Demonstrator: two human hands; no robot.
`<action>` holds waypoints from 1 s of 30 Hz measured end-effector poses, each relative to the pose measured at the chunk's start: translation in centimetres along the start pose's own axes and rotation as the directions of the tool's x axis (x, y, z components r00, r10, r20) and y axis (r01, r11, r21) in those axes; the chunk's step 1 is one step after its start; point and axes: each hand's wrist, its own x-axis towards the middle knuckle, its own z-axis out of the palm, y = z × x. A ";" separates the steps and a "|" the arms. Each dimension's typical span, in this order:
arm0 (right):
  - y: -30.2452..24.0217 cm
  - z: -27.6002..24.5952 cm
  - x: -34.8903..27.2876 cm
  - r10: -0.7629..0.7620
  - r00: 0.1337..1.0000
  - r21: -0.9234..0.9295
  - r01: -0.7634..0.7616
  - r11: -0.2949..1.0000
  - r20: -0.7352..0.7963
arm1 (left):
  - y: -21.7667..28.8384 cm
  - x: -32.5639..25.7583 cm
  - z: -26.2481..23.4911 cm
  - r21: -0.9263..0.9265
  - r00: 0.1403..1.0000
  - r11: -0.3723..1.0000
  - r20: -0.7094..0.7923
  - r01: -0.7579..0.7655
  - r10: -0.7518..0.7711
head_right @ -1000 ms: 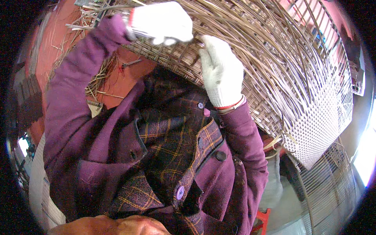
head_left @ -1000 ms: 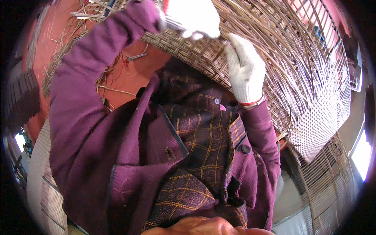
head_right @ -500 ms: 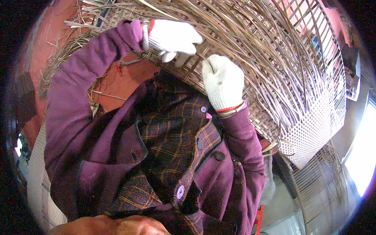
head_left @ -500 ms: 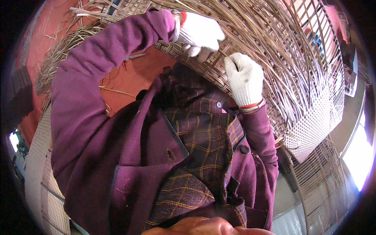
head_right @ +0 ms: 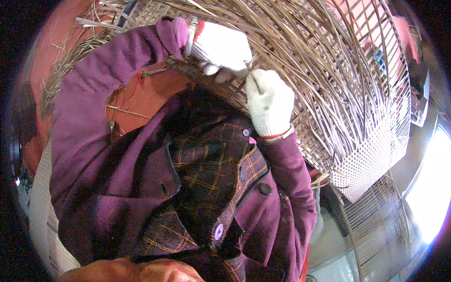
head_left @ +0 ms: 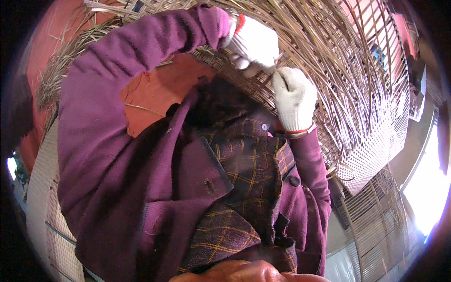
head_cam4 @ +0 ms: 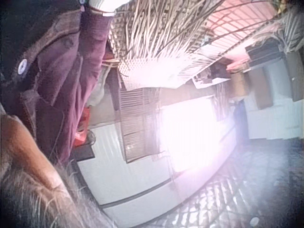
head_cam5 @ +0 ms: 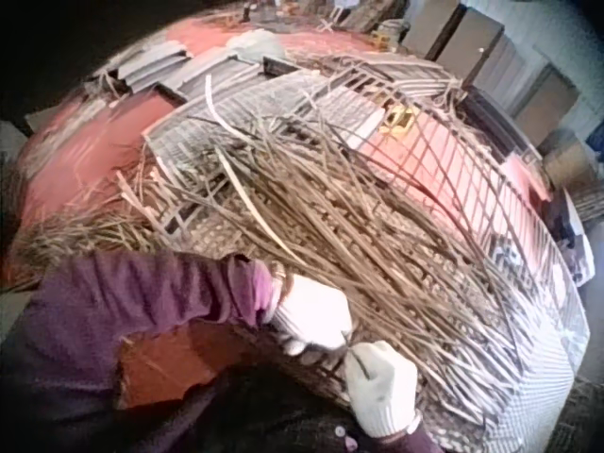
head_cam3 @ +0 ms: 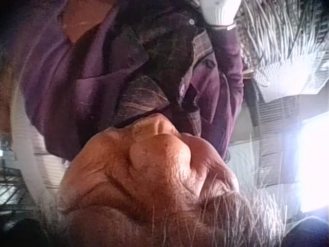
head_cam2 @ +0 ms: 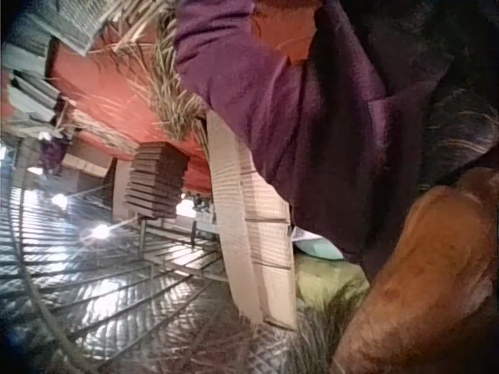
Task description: The person weaves a large basket by hand, repeatedly threading flexible plant strips through the vertical ribs of the basket frame. They adjust the basket's position and continue weaving along the rim, tightening and aligning the woven sections.
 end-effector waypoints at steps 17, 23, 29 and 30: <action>-3.4 -0.6 2.0 0.216 0.974 0.414 -0.221 0.883 0.060 | 0.8 -9.8 0.8 -0.270 0.857 0.961 -0.480 0.060 -0.189; -3.4 -0.5 2.4 0.042 0.995 0.070 -0.048 0.996 0.090 | -1.6 -9.4 1.7 -0.377 0.876 0.913 -0.480 -0.154 -0.050; -3.7 1.4 3.8 -0.168 0.985 -0.054 0.169 0.984 0.028 | -0.2 -7.5 -1.3 0.110 0.961 0.993 -0.277 0.033 -0.001; -3.8 1.4 4.0 -0.192 0.981 -0.069 0.193 0.979 0.029 | -0.2 -7.6 -1.6 0.192 0.963 0.980 -0.271 0.059 -0.005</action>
